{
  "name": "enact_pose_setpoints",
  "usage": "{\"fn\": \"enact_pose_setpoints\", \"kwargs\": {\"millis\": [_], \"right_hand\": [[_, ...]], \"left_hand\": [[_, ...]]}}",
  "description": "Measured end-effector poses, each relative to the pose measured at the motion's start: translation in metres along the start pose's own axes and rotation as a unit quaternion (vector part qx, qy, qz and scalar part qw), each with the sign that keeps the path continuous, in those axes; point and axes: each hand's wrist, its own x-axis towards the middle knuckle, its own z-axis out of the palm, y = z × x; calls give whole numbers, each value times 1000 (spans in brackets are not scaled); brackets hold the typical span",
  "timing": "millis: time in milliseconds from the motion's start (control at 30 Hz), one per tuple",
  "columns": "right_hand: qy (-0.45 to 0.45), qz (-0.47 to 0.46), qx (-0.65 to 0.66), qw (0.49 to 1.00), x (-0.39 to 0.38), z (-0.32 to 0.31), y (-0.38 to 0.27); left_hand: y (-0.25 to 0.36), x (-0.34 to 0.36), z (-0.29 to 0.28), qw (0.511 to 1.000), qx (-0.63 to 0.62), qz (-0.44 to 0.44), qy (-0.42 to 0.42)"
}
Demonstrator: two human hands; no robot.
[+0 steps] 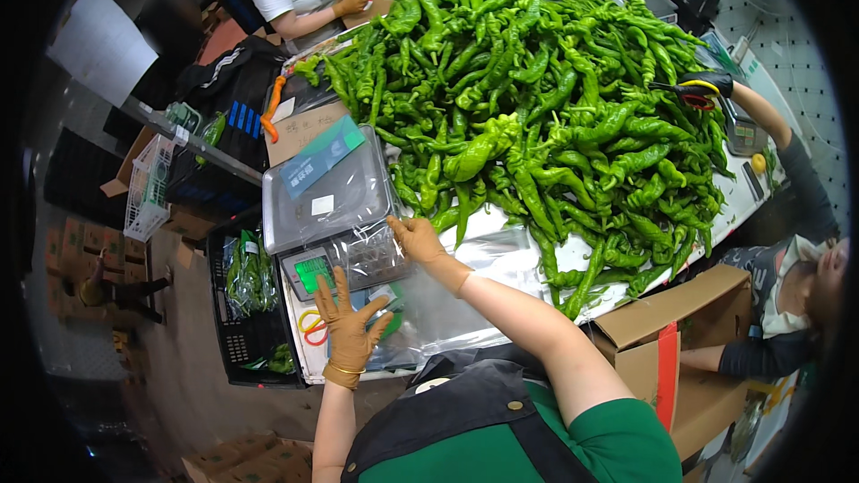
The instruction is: The person picks green peppers from a large pile on a table, places them into clear plastic bags, weighs the bags on a digital scale, and sets the filled bags aside. The process repeats continuously with other workers visible in the background.
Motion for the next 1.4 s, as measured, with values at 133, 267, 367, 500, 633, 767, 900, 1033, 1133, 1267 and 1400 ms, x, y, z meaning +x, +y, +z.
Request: {"fn": "enact_pose_setpoints", "kwargs": {"millis": [133, 267, 367, 500, 633, 767, 900, 1033, 1133, 1267, 1400], "right_hand": [[29, -56, -80, 995, 4, 3, 9], [-79, -13, -134, 988, 11, -16, 1], [-59, -23, -107, 992, 7, -50, -11], [140, -238, -120, 954, -33, -128, -50], [439, -303, -222, 816, -91, -224, -81], [534, -213, -436, 692, -102, -292, -97], [509, -78, -450, 730, -93, -321, -84], [486, -129, -432, 749, -132, -304, -75], [425, -249, -371, 787, -173, -248, -77], [309, -292, -200, 882, -220, -217, -60], [216, -132, 380, 889, -222, -184, -32]], "left_hand": [[-18, -3, 25, 995, 84, -23, -45], [-31, 5, 8, 991, 22, -89, 95], [-35, 12, 10, 992, 12, -112, 60], [-38, 16, 18, 995, 19, -72, 61], [-31, 16, 21, 997, -10, -30, 67], [-25, 22, 20, 995, -72, -17, 64], [-14, 31, 25, 997, -68, 5, 41], [-11, 33, 21, 996, -87, 19, 9], [-23, 25, 19, 998, -57, 0, 38], [-17, 30, 31, 981, -173, -51, 71], [-15, 30, 37, 975, -193, -46, 97]]}}
